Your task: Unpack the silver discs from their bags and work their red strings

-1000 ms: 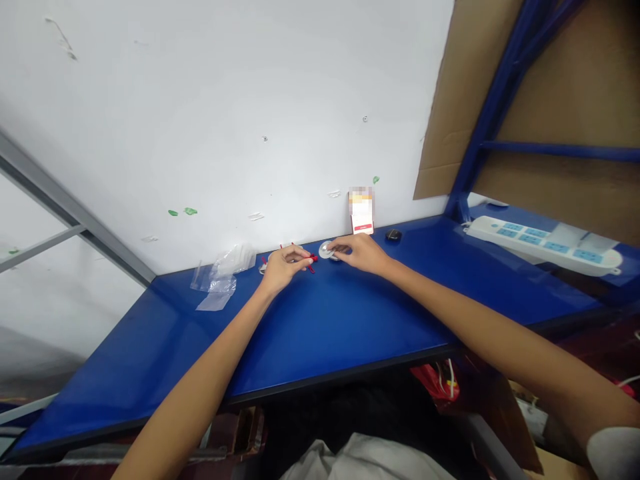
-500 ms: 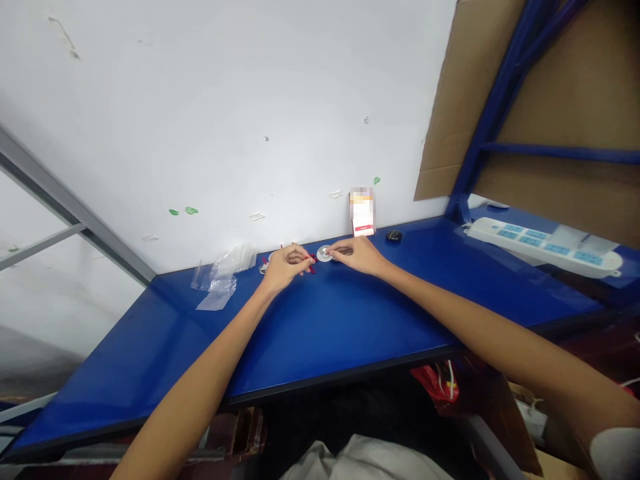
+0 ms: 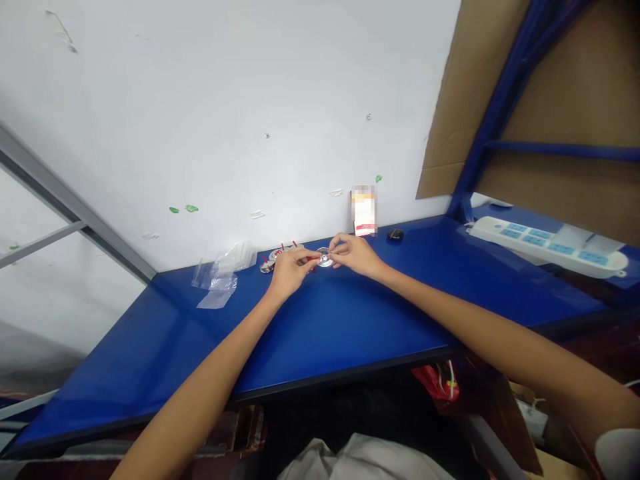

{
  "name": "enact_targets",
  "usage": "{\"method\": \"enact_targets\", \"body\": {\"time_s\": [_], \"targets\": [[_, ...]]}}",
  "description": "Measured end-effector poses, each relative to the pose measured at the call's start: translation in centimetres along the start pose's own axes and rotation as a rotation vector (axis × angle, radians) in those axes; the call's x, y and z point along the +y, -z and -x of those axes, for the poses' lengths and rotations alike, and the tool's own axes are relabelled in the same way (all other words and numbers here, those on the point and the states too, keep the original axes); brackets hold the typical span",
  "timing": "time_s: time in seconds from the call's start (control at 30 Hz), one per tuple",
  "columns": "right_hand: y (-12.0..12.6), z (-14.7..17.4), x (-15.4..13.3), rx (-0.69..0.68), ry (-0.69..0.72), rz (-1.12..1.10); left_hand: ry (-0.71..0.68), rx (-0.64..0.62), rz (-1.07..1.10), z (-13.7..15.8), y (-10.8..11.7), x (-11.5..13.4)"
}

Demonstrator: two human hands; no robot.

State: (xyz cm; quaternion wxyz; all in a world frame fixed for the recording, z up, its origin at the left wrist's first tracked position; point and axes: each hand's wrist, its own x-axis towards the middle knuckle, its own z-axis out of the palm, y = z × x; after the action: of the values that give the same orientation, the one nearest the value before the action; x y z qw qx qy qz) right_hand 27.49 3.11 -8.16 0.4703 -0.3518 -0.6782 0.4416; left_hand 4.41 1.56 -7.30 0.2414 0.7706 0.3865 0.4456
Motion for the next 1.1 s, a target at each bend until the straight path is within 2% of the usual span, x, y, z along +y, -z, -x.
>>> {"method": "enact_targets", "body": {"time_s": [0.17, 0.27, 0.57, 0.77, 0.87, 0.97, 1.1], "targets": [[-0.7, 0.0, 0.1, -0.01, 0.02, -0.077, -0.085, 0.054, -0.136, 0.1, 0.1, 0.1], [-1.0, 0.2, 0.0, -0.009, 0.035, -0.077, -0.132, 0.044, -0.21, 0.2, 0.4, 0.1], [-1.1, 0.5, -0.8, -0.031, 0.053, -0.148, -0.14, 0.051, -0.24, 0.3, 0.4, 0.3], [-0.9, 0.6, -1.1, -0.06, 0.052, -0.069, -0.091, 0.098, -0.134, 0.4, 0.1, 0.8], [-0.8, 0.6, -1.0, -0.043, 0.058, -0.073, 0.011, 0.125, 0.018, 0.4, -0.1, 1.2], [-0.8, 0.7, -1.0, -0.02, 0.082, -0.071, 0.137, 0.099, 0.193, 0.2, -0.3, 1.4], [-1.0, 0.9, -1.3, 0.017, 0.156, -0.016, 0.211, 0.113, 0.325, 0.2, -0.7, 1.8]]}}
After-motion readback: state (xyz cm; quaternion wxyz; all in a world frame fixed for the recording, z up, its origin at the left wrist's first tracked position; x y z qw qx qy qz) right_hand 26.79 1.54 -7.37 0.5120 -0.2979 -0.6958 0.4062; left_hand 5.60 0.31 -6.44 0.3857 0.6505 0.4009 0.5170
